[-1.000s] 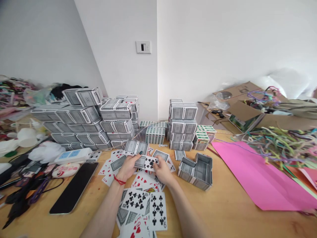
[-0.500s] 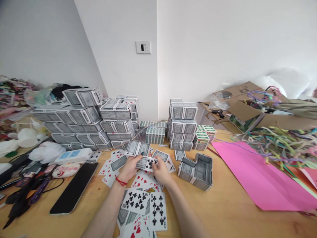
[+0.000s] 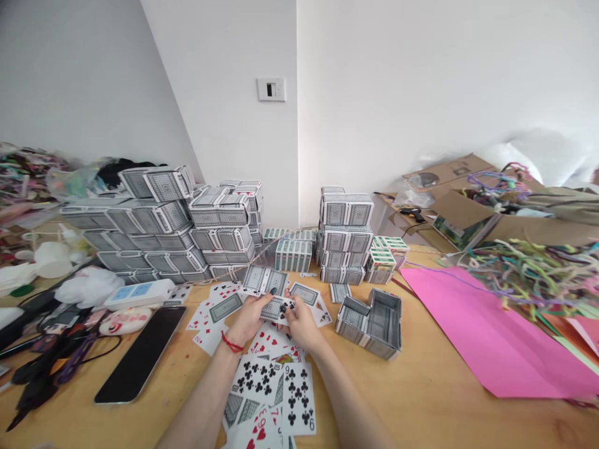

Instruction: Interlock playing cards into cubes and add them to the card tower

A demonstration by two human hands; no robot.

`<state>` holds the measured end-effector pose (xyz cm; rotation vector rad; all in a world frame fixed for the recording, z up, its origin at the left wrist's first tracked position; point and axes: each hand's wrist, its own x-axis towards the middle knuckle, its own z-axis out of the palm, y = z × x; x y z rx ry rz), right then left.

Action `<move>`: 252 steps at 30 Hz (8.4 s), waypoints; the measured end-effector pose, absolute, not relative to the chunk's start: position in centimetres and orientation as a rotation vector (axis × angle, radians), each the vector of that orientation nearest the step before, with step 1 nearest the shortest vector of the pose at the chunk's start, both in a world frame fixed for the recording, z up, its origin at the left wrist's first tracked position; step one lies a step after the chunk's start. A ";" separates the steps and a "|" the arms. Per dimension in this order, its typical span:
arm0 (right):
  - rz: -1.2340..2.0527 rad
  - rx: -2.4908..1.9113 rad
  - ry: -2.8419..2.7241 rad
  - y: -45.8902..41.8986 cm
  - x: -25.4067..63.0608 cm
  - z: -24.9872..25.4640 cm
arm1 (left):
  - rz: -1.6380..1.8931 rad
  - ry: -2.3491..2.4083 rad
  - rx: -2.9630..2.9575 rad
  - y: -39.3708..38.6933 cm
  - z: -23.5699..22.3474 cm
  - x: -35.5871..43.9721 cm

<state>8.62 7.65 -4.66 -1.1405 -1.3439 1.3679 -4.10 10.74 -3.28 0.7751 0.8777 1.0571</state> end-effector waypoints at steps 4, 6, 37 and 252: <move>1.357 -1.140 -1.325 7.7 8.6 -4.8 | 1.079 0.860 0.764 10.6 -3.2 -3.9; 1.357 -1.146 -1.292 7.8 8.5 -5.1 | 1.072 0.842 0.756 10.5 -2.9 -3.8; 1.856 -0.592 -0.636 7.6 9.4 -2.6 | 1.241 0.643 0.786 10.8 -2.2 -4.3; 1.332 -1.203 -1.096 8.9 12.4 -4.5 | 0.855 1.083 1.333 11.2 -1.3 -9.9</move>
